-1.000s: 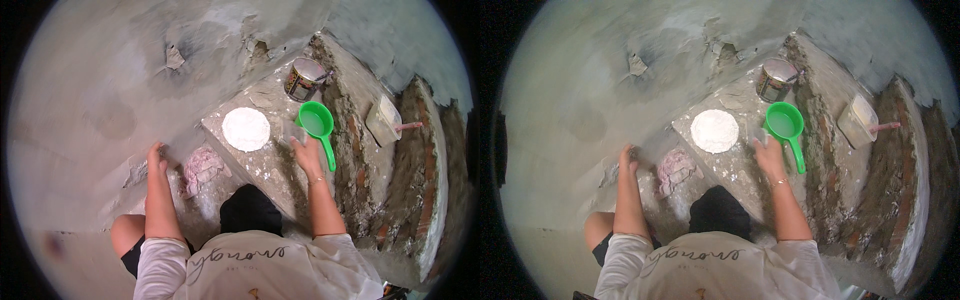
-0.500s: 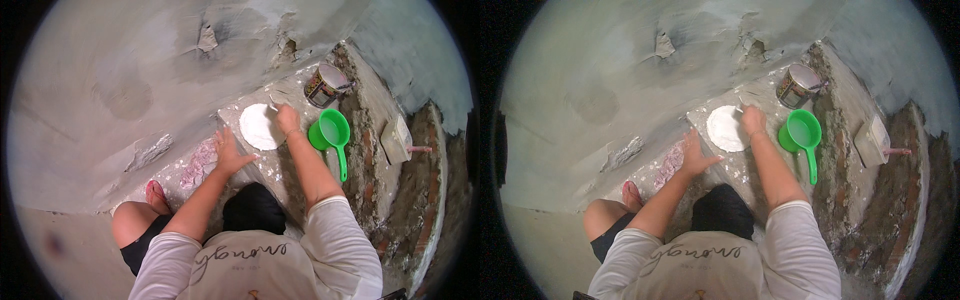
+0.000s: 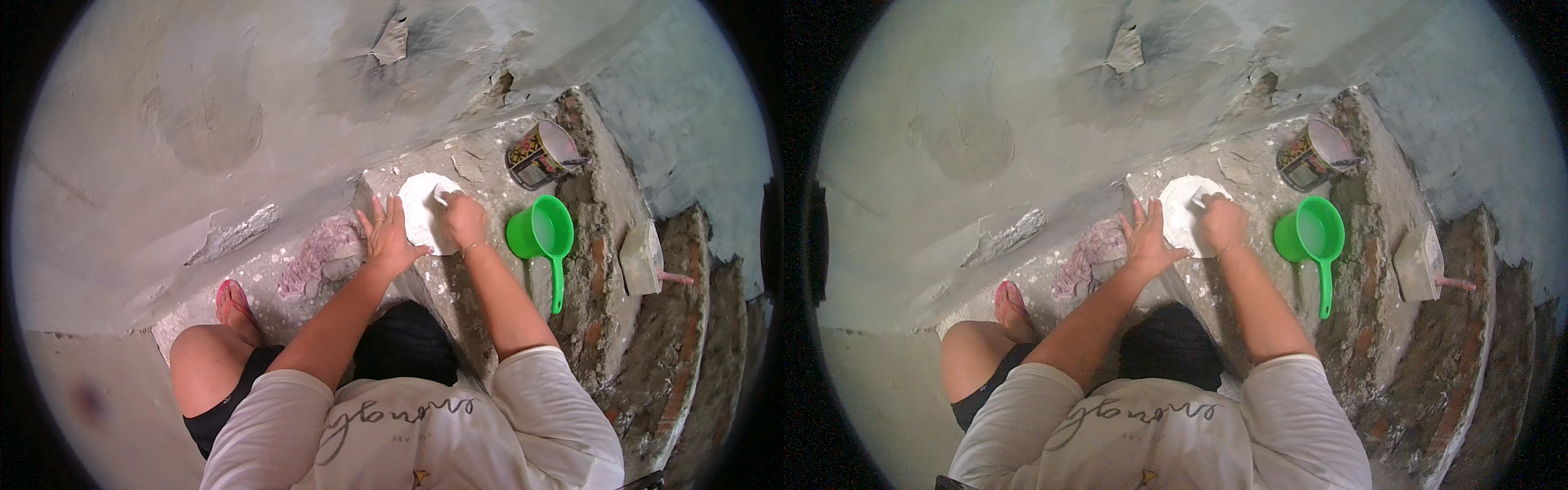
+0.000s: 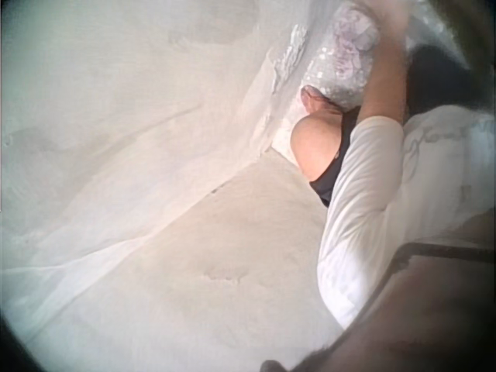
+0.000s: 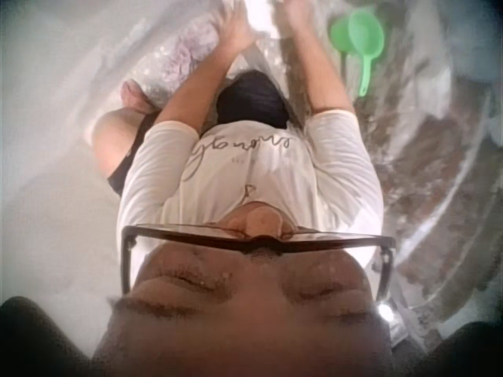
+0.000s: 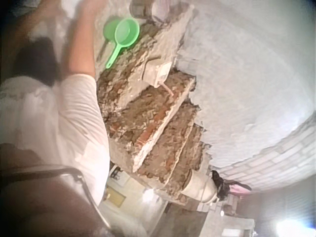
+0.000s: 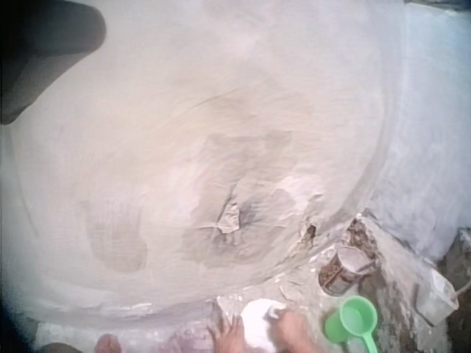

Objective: The person patches holes in a concrete wall using white plaster, spreading the material with a spatula while holding a plate of compound.

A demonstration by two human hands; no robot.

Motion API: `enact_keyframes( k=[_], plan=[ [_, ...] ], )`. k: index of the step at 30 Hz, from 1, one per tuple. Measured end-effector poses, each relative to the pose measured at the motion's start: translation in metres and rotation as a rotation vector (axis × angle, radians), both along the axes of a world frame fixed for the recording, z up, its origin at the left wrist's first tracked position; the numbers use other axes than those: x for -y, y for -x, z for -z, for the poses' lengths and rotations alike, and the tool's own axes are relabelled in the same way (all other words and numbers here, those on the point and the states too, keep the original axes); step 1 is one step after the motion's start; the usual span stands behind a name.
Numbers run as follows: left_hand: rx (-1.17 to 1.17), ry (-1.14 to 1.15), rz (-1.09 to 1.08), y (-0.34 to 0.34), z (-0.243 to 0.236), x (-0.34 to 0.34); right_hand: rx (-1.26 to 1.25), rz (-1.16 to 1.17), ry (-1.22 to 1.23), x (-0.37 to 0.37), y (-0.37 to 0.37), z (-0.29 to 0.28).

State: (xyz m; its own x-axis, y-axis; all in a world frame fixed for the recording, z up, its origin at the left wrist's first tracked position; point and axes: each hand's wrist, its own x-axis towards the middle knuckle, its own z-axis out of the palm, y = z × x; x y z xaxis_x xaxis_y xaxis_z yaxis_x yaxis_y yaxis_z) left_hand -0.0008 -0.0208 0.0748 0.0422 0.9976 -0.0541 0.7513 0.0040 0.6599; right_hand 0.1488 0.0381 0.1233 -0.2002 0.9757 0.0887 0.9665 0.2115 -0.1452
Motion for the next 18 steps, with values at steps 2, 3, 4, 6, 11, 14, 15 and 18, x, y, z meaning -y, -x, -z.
enact_keyframes(
  k=[2,3,4,6,11,14,15,18],
  plan=[
    [0.011,0.029,0.026,0.005,-0.009,0.003,0.007,-0.040,0.059,0.013,0.000,0.000],
    [0.016,0.044,0.038,0.007,-0.011,0.005,0.010,-0.061,0.088,0.017,0.001,0.000],
    [0.012,0.039,0.030,0.006,-0.010,0.005,-0.019,-0.046,0.075,0.016,0.001,-0.003],
    [0.004,0.030,0.010,0.006,-0.003,0.005,-0.081,-0.019,0.051,0.006,-0.002,-0.009],
    [-0.026,0.048,0.010,-0.002,-0.001,0.001,-0.143,0.148,-0.001,-0.021,-0.005,-0.003],
    [-0.044,0.062,0.005,-0.001,-0.004,0.000,-0.157,0.122,0.111,-0.009,0.012,-0.005],
    [-0.049,0.065,-0.001,0.000,-0.003,0.000,-0.127,0.035,0.119,-0.001,0.016,-0.007],
    [-0.076,0.054,-0.013,0.003,0.001,0.000,-0.019,-0.092,0.222,0.025,0.017,-0.005]
  ],
)
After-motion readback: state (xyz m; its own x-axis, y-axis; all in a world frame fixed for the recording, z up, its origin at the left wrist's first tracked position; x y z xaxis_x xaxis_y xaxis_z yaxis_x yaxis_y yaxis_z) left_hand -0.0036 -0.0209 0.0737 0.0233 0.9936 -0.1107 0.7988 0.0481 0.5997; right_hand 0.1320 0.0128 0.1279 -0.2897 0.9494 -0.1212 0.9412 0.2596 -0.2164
